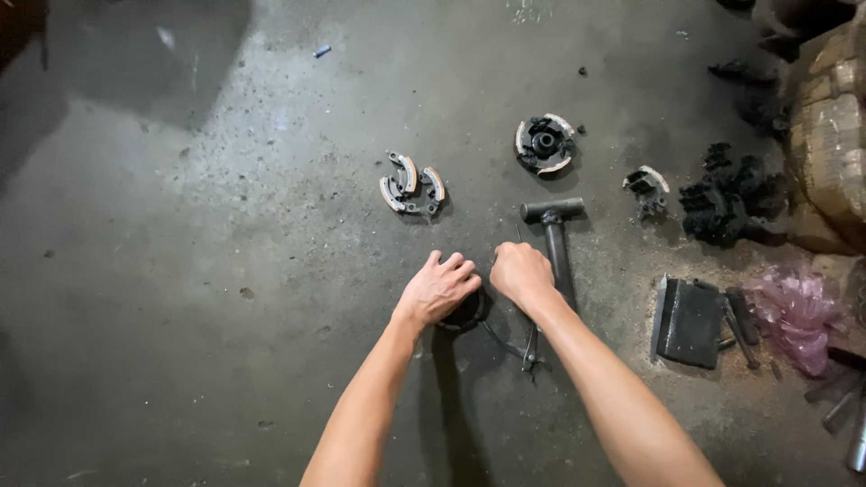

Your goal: Disassembling a motorcycle clutch assembly on the floor using a screwdriver to remove springs and plates

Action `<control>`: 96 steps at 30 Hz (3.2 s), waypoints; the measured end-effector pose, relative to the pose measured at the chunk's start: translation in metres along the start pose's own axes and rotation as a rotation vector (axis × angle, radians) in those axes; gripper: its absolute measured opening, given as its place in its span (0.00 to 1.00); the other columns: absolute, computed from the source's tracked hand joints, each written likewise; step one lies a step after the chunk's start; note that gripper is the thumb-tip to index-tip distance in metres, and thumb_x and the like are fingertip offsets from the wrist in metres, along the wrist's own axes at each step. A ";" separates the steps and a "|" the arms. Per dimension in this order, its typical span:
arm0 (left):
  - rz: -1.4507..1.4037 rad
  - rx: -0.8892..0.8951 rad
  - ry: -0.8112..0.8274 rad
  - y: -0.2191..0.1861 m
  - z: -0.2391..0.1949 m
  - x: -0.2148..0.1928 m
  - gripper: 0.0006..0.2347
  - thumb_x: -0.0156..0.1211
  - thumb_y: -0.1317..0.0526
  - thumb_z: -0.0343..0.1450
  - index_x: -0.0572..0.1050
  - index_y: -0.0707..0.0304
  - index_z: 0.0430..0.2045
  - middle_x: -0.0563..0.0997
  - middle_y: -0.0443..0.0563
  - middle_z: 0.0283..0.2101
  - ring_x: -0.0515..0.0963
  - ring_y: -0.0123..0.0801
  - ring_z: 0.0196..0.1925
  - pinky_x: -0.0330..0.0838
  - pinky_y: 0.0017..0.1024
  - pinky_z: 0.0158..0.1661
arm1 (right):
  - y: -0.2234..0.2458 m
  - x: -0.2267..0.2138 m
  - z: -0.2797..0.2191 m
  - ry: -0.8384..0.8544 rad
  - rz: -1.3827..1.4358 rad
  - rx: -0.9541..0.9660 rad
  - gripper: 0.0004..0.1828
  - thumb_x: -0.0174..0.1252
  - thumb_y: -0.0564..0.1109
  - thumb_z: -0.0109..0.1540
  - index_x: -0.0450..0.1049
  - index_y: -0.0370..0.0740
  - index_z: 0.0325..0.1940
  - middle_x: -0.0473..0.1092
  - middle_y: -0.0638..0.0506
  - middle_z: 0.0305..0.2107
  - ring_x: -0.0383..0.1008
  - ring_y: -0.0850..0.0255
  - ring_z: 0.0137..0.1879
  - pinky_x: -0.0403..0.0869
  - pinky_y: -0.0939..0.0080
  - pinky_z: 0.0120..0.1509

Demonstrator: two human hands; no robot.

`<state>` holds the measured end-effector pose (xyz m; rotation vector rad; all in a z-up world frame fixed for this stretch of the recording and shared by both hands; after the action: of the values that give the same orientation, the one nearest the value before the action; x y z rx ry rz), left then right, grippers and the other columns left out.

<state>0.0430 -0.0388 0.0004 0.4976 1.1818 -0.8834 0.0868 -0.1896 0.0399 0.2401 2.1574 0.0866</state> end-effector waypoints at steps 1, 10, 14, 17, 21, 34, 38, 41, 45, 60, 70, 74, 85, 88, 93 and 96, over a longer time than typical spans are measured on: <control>0.005 0.002 -0.002 -0.001 -0.002 0.000 0.07 0.56 0.64 0.66 0.73 0.55 0.36 0.70 0.52 0.38 0.70 0.44 0.43 0.66 0.46 0.45 | 0.003 -0.004 -0.006 -0.005 0.002 -0.002 0.20 0.48 0.47 0.60 0.84 0.37 0.41 0.79 0.31 0.36 0.80 0.33 0.49 0.77 0.36 0.54; -0.266 -0.526 0.114 -0.014 -0.006 -0.059 0.28 0.66 0.55 0.67 0.67 0.60 0.62 0.68 0.59 0.65 0.65 0.48 0.68 0.65 0.46 0.59 | -0.015 0.014 -0.029 -0.031 0.051 0.101 0.19 0.46 0.54 0.63 0.81 0.56 0.50 0.79 0.38 0.43 0.79 0.37 0.54 0.76 0.41 0.62; -0.246 -0.401 0.495 -0.027 -0.003 -0.037 0.48 0.72 0.48 0.55 0.55 0.61 0.71 0.58 0.63 0.72 0.54 0.53 0.76 0.55 0.64 0.64 | -0.014 0.016 -0.039 -0.081 0.107 0.079 0.17 0.47 0.51 0.66 0.79 0.54 0.53 0.78 0.36 0.43 0.78 0.36 0.55 0.75 0.39 0.63; -0.255 -0.654 0.370 -0.025 -0.003 -0.044 0.45 0.73 0.49 0.58 0.56 0.68 0.69 0.66 0.63 0.61 0.65 0.53 0.66 0.66 0.58 0.55 | -0.012 0.012 -0.039 -0.096 0.105 0.052 0.17 0.48 0.52 0.66 0.78 0.55 0.55 0.78 0.36 0.43 0.78 0.36 0.55 0.75 0.39 0.61; -0.387 -0.822 0.335 -0.030 -0.020 -0.071 0.48 0.77 0.47 0.58 0.54 0.73 0.68 0.57 0.72 0.69 0.61 0.61 0.70 0.65 0.62 0.57 | -0.028 0.028 -0.038 -0.333 -0.011 -0.152 0.12 0.55 0.51 0.64 0.80 0.57 0.49 0.80 0.43 0.32 0.82 0.43 0.41 0.79 0.45 0.48; -0.259 -0.598 0.337 -0.020 -0.029 -0.047 0.43 0.74 0.51 0.54 0.63 0.74 0.64 0.63 0.65 0.65 0.63 0.50 0.66 0.62 0.48 0.58 | 0.007 0.017 -0.067 -0.729 -0.054 -0.758 0.06 0.60 0.47 0.62 0.80 0.52 0.43 0.69 0.54 0.19 0.74 0.57 0.30 0.75 0.58 0.39; -0.285 -0.602 0.339 -0.020 -0.031 -0.044 0.45 0.76 0.50 0.54 0.62 0.74 0.65 0.62 0.65 0.66 0.63 0.50 0.67 0.61 0.49 0.59 | 0.018 0.015 -0.065 -0.782 -0.110 -0.850 0.06 0.61 0.46 0.62 0.80 0.50 0.43 0.66 0.54 0.19 0.71 0.57 0.29 0.73 0.58 0.37; -0.303 -0.603 0.338 -0.019 -0.032 -0.046 0.46 0.76 0.49 0.54 0.62 0.73 0.66 0.62 0.65 0.66 0.62 0.51 0.68 0.61 0.49 0.59 | 0.022 0.016 -0.063 -0.807 -0.141 -0.875 0.06 0.61 0.46 0.62 0.79 0.49 0.42 0.65 0.54 0.19 0.70 0.58 0.29 0.72 0.59 0.37; -0.308 -0.599 0.309 -0.018 -0.029 -0.057 0.43 0.76 0.50 0.56 0.63 0.73 0.64 0.64 0.65 0.65 0.64 0.51 0.67 0.63 0.49 0.58 | 0.016 0.024 -0.053 -0.771 -0.216 -0.886 0.07 0.59 0.49 0.64 0.79 0.52 0.44 0.64 0.55 0.19 0.69 0.58 0.29 0.71 0.58 0.37; -0.759 -1.109 0.151 0.033 -0.016 0.006 0.04 0.66 0.61 0.64 0.81 0.58 0.28 0.73 0.51 0.36 0.74 0.50 0.45 0.75 0.47 0.45 | 0.024 0.031 0.016 0.045 -0.232 -0.504 0.08 0.52 0.49 0.62 0.74 0.55 0.43 0.74 0.46 0.22 0.79 0.42 0.34 0.78 0.43 0.37; -0.665 -1.013 0.070 0.023 -0.019 0.000 0.05 0.67 0.63 0.65 0.78 0.62 0.28 0.72 0.52 0.35 0.74 0.51 0.45 0.74 0.44 0.45 | -0.013 0.078 -0.007 0.201 1.251 0.521 0.13 0.61 0.40 0.61 0.72 0.29 0.46 0.61 0.50 0.24 0.67 0.62 0.19 0.76 0.53 0.23; -0.196 -0.626 -0.098 0.009 -0.020 -0.013 0.01 0.57 0.61 0.70 0.75 0.51 0.29 0.71 0.47 0.35 0.73 0.42 0.41 0.68 0.36 0.38 | -0.019 0.036 -0.031 -0.096 0.880 0.269 0.11 0.65 0.49 0.60 0.81 0.42 0.43 0.72 0.48 0.28 0.76 0.51 0.35 0.77 0.48 0.38; 0.027 -0.309 -0.035 0.005 0.001 -0.012 0.01 0.56 0.65 0.68 0.72 0.56 0.27 0.70 0.51 0.35 0.70 0.43 0.39 0.64 0.37 0.35 | -0.036 0.041 -0.018 -0.050 0.283 0.189 0.11 0.56 0.47 0.58 0.84 0.49 0.36 0.80 0.44 0.32 0.81 0.42 0.46 0.80 0.41 0.49; 0.023 -0.258 -0.014 0.005 -0.002 -0.014 0.01 0.56 0.64 0.67 0.72 0.55 0.27 0.70 0.50 0.36 0.69 0.43 0.41 0.63 0.38 0.37 | -0.036 0.041 -0.017 -0.021 0.222 0.206 0.12 0.53 0.48 0.58 0.83 0.49 0.35 0.79 0.42 0.34 0.80 0.39 0.48 0.79 0.39 0.50; -0.084 -0.516 -0.133 0.020 -0.014 -0.045 0.01 0.54 0.68 0.67 0.70 0.62 0.27 0.70 0.56 0.37 0.73 0.50 0.39 0.68 0.42 0.32 | -0.029 0.034 -0.025 0.047 0.248 0.189 0.15 0.51 0.47 0.59 0.83 0.44 0.39 0.79 0.37 0.38 0.79 0.36 0.52 0.78 0.37 0.54; -0.126 -0.648 -0.149 0.058 -0.048 -0.004 0.03 0.56 0.67 0.68 0.69 0.63 0.31 0.70 0.55 0.33 0.76 0.50 0.36 0.73 0.39 0.35 | -0.026 0.030 -0.029 0.041 0.306 0.202 0.15 0.51 0.46 0.60 0.83 0.42 0.40 0.79 0.36 0.38 0.79 0.34 0.51 0.77 0.36 0.54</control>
<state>0.0616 0.0323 -0.0182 -0.1671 1.2880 -0.5814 0.0426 -0.2082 0.0276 0.6900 2.1553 0.0487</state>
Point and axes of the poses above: each hand's wrist, its own z-axis towards the middle knuckle, its own x-axis out of the palm, y = z × x, the point moved 5 cm from there along z, towards the middle knuckle
